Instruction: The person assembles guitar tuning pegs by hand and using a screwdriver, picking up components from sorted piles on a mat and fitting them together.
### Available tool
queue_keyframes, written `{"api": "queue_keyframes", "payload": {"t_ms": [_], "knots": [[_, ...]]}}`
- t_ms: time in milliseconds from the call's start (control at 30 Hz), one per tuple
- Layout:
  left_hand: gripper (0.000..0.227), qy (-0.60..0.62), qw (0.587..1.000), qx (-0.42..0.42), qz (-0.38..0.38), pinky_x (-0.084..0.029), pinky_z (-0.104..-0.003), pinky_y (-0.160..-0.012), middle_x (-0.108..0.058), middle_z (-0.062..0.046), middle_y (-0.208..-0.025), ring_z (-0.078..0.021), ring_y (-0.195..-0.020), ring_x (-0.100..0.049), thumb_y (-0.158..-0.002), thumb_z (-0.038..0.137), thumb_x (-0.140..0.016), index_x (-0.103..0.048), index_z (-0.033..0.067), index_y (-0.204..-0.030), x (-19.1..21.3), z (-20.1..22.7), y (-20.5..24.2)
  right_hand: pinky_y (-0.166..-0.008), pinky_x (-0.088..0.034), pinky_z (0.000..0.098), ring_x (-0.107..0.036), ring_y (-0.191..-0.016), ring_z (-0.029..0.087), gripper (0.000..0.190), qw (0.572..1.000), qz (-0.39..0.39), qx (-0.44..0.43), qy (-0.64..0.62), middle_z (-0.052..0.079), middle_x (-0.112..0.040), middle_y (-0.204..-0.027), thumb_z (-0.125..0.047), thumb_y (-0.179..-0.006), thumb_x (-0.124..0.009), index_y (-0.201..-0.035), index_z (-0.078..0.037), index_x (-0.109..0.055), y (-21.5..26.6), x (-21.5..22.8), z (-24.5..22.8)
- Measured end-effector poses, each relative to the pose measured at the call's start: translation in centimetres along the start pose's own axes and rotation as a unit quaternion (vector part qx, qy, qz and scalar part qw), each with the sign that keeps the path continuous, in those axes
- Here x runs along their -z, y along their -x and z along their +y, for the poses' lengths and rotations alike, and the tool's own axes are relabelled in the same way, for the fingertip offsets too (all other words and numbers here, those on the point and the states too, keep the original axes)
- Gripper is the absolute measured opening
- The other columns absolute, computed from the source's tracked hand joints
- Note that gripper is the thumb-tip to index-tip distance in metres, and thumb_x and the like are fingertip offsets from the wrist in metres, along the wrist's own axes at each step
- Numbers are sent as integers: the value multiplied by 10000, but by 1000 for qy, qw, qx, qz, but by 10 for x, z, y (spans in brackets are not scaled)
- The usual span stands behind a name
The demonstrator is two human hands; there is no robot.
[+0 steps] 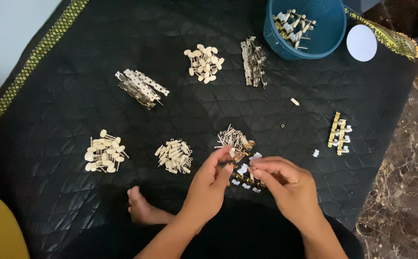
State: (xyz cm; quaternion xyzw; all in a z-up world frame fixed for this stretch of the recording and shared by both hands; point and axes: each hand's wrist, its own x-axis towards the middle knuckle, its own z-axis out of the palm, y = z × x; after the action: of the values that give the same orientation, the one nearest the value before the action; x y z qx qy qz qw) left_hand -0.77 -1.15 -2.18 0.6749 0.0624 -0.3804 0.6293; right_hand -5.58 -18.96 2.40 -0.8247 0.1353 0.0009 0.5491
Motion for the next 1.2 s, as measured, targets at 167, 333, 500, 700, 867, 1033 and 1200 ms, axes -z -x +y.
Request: {"api": "queue_keyframes", "payload": {"t_ms": [167, 333, 500, 700, 867, 1033, 1200], "knots": [[519, 8, 1000, -5, -11, -535, -289, -834, -654, 52, -1329, -103, -821, -578, -997, 293, -495, -499, 235, -1513, 1, 3, 3, -659, -572, 199, -718, -819, 118, 104, 994, 7, 73, 78, 64, -756, -952, -109, -920, -713, -979, -96, -798, 4, -2, -5], [514, -27, 1000, 11, -8, -536, -291, -848, -647, 64, -1291, -110, -853, -617, -993, 320, -492, -513, 264, -1504, 2, 7, 4, -724, -677, 250, -764, -753, 159, 140, 999, 8, -39, -1, 114, -786, -939, -46, -889, -724, -1013, -29, -787, 3, -2, 2], [512, -11, 1000, -20, -5, -522, -286, -815, -651, 64, -1273, -108, -801, -578, -987, 279, -505, -517, 216, -1494, 2, 7, 6, -799, -599, 251, -735, -835, 145, 158, 982, 4, 115, 148, 66, -763, -992, -49, -909, -725, -1060, -79, -756, 5, -6, 6], [522, -38, 998, -37, -18, -505, -323, -797, -627, 40, -1340, -118, -803, -564, -999, 299, -469, -493, 195, -1510, 3, 12, 10, -648, -531, 317, -681, -896, 199, 231, 905, 30, 245, 348, 42, -649, -1086, -62, -958, -734, -1169, -156, -722, 9, -15, 29], [490, -21, 993, -114, -4, -493, -307, -965, -627, -46, -1390, -151, -1188, -625, -997, 203, -512, -517, 155, -1484, -1, -2, 7, -714, -524, 341, -636, -884, 227, 210, 901, 23, 259, 347, 77, -611, -1014, -83, -970, -724, -1177, -113, -707, 5, -15, 18], [509, -40, 994, -95, -29, -480, -320, -945, -594, -41, -1428, -153, -1145, -617, -1017, 248, -467, -475, 186, -1522, 1, 4, 11, -744, -491, 355, -599, -858, 225, 227, 901, 22, 271, 337, 65, -601, -1013, -50, -973, -733, -1181, -138, -718, 4, -13, 19], [503, -32, 994, -88, -47, -516, -325, -886, -606, -32, -1402, -147, -990, -618, -1008, 257, -476, -488, 180, -1505, 1, -1, 8, -814, -330, 420, -449, -920, 309, 242, 888, 0, 318, 332, 126, -536, -1090, -56, -994, -712, -1187, -198, -676, -6, -6, -8]]}}
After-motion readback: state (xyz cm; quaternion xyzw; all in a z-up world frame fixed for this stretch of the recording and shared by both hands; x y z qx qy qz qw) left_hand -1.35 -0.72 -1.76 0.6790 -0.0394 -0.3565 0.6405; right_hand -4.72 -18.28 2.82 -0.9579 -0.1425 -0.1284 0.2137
